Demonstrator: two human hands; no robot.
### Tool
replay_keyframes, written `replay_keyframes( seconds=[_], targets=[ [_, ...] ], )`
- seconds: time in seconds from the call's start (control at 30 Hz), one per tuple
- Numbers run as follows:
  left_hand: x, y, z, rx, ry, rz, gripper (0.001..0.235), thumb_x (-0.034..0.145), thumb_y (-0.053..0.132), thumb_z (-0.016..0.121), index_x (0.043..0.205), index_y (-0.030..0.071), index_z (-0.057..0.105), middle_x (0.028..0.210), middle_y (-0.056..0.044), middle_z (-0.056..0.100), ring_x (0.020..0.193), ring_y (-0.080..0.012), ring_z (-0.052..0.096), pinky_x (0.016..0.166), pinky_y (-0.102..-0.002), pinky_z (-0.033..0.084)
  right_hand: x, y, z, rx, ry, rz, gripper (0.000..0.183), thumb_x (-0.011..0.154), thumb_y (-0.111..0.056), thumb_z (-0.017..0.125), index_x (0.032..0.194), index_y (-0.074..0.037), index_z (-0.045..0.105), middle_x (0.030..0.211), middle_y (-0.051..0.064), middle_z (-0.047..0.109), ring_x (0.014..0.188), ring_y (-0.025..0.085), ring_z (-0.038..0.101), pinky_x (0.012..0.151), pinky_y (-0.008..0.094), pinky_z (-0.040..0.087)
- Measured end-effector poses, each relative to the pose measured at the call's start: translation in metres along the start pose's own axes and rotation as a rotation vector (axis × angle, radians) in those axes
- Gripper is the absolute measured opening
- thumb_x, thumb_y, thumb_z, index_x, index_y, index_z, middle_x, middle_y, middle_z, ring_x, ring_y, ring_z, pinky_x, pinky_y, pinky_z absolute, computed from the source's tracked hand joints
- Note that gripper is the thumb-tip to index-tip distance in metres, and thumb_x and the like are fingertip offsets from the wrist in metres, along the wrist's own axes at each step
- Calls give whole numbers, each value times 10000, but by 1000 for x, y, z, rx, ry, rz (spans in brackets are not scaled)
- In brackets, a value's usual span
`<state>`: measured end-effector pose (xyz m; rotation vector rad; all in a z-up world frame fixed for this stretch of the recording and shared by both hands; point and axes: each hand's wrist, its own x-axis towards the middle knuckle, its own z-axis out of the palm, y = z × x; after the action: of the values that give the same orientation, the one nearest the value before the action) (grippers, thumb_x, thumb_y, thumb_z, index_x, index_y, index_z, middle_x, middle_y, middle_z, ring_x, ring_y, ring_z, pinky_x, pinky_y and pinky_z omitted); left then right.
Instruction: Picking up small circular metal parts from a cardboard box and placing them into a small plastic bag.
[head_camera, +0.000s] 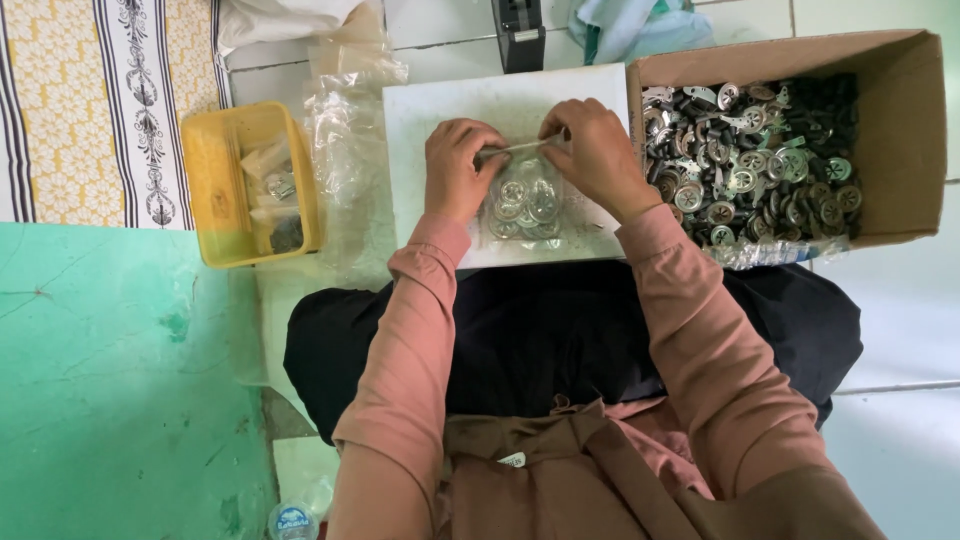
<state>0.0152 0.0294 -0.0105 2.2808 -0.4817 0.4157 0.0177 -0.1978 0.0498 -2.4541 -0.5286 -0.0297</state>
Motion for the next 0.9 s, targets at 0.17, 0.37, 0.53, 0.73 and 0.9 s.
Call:
replay_keyframes(
  seconds=[0.17,0.37,0.53,0.73,0.9],
  targets=[
    [1,-3,-2,187,-22,159,239,836,153,816,957,287,661,911,139,576,972,-145,590,976,-407,455,-4,2,0,-228,136,-280,205,840,-60,845,1019,-107,757,956,53,676,938,238,602,779,361,520],
    [-2,23,-20,59,-16,125,110,861,232,817,854,184,718,983,57,587,969,-212,551,863,-401,479,-16,-13,-12,-38,75,-204,82,979,-106,759,1001,-35,723,1013,114,633,960,296,562,767,405,497],
    [6,24,-13,56,-94,-71,506,834,167,882,1261,183,612,987,-25,634,908,-286,551,780,-418,499,-9,-9,-6,59,12,43,300,963,-109,760,1210,27,660,1025,134,604,940,293,571,807,414,502],
    [8,38,-37,-27,-311,-147,158,810,228,871,932,200,775,890,2,639,942,-283,635,856,-402,568,-15,-16,-27,123,-204,36,167,865,-122,820,979,-27,743,966,147,658,930,322,638,817,438,550],
    [18,29,-25,-78,-247,-266,173,888,165,794,1015,270,741,875,60,683,934,-182,695,859,-318,588,0,-11,-13,57,-11,11,185,891,-100,809,1063,-111,739,941,67,732,822,209,683,721,344,561]
  ],
)
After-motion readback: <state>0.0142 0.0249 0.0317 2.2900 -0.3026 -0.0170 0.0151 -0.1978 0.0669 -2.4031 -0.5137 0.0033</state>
